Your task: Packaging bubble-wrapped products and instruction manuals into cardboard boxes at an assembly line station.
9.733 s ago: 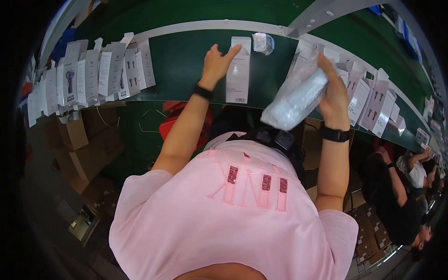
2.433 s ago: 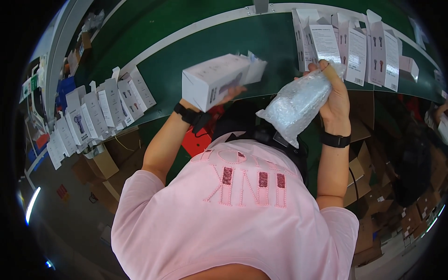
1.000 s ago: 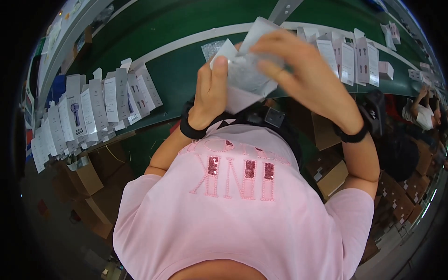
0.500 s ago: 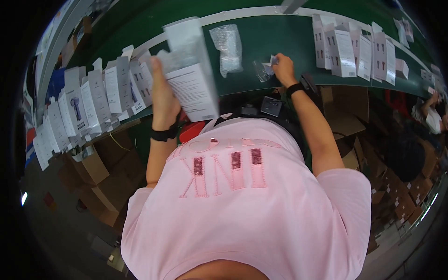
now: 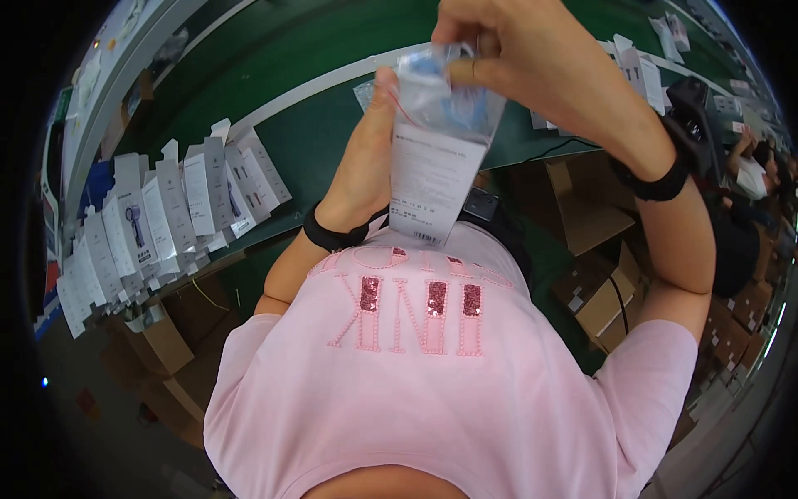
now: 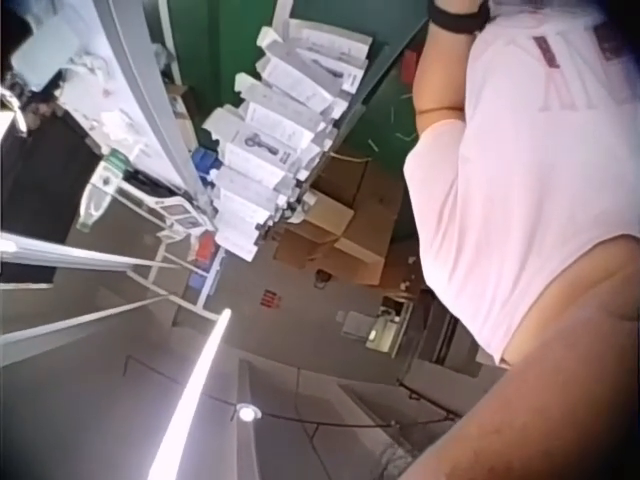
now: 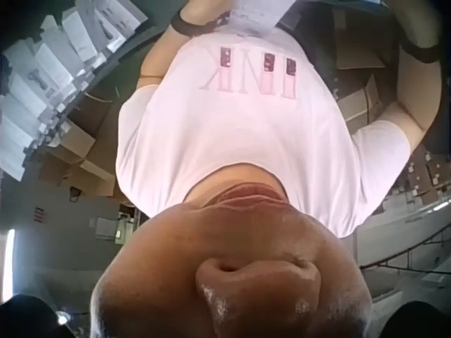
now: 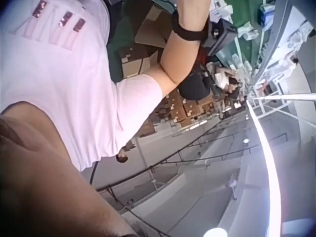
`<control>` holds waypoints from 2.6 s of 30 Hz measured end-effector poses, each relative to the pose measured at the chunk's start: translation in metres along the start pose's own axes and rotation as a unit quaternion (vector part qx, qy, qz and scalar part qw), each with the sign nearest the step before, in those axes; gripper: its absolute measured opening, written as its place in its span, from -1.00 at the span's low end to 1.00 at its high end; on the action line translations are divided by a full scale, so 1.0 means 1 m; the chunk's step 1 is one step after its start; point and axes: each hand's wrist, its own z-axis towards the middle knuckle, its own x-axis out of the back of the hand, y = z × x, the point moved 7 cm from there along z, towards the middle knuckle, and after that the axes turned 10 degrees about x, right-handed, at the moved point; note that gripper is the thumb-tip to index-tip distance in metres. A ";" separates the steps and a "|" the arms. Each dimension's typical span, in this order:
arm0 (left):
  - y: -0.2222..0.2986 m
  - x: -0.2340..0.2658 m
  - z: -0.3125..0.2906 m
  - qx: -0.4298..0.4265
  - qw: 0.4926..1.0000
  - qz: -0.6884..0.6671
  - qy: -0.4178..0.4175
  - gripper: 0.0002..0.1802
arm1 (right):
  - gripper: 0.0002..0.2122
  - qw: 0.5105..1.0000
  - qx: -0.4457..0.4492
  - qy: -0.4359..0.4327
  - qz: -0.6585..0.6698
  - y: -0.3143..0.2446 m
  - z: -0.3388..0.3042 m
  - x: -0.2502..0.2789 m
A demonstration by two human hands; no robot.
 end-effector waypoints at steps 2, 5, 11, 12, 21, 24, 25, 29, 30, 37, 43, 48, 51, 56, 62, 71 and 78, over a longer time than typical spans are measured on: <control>-0.011 0.001 0.002 0.025 0.999 0.032 0.003 -0.16 | -0.88 0.998 0.032 -0.046 0.011 0.003 -0.001 -0.014; -0.018 -0.001 0.004 0.047 0.997 0.065 0.007 -0.16 | -0.89 0.991 0.066 -0.109 0.030 0.008 0.000 -0.036; -0.022 -0.002 -0.001 0.029 0.997 0.064 -0.014 -0.29 | -0.80 0.932 -0.063 -0.315 0.170 0.022 -0.005 -0.071; -0.026 -0.004 -0.003 0.040 0.998 0.033 -0.047 -0.41 | -0.78 0.900 -0.052 -0.381 0.205 0.025 -0.010 -0.083; -0.011 0.025 -0.029 -0.148 0.981 0.110 -0.060 -0.15 | -0.63 0.971 0.075 0.106 0.200 0.031 -0.039 0.014; -0.001 0.019 -0.032 -0.201 0.951 0.223 -0.071 -0.27 | -0.39 0.921 -0.084 0.147 0.350 0.066 -0.074 -0.044; 0.002 0.013 -0.033 -0.214 0.927 0.298 -0.073 -0.34 | -0.29 0.806 -0.113 0.114 0.570 0.059 -0.070 -0.081; 0.005 0.014 -0.022 -0.128 0.931 0.332 -0.075 -0.46 | -0.28 0.799 -0.091 0.135 0.579 0.057 -0.065 -0.128; 0.006 0.016 -0.020 -0.124 0.932 0.333 -0.073 -0.46 | -0.29 0.816 -0.020 0.174 0.551 0.053 -0.062 -0.118; -0.010 0.021 -0.001 -0.076 0.961 0.267 -0.005 -0.34 | -0.74 0.895 0.047 0.261 0.357 0.061 -0.075 -0.098; -0.009 0.005 0.026 -0.060 0.963 0.261 -0.042 -0.29 | -0.76 0.923 0.035 0.260 0.281 0.071 -0.077 -0.077; -0.014 -0.019 0.048 -0.059 0.961 0.254 -0.091 -0.34 | -0.75 0.930 0.044 0.252 0.265 0.080 -0.097 -0.064; -0.026 -0.031 0.065 -0.042 0.961 0.257 -0.093 -0.41 | -0.61 0.947 0.066 0.213 0.231 0.090 -0.115 -0.066; -0.030 -0.097 0.092 -0.066 0.952 0.274 -0.120 -0.36 | -0.29 0.822 -0.098 0.339 0.447 0.138 -0.165 -0.043; -0.046 -0.103 0.177 -0.036 0.952 0.304 0.021 0.05 | -0.26 0.767 -0.162 0.614 0.089 0.230 -0.291 0.071; -0.175 -0.101 0.276 -0.026 0.893 0.349 0.282 0.43 | -0.27 0.772 -0.381 0.493 -0.128 0.522 -0.349 0.054; -0.188 -0.100 0.283 0.017 0.798 0.463 0.386 0.48 | -0.17 0.813 -0.327 0.480 -0.049 0.589 -0.318 -0.028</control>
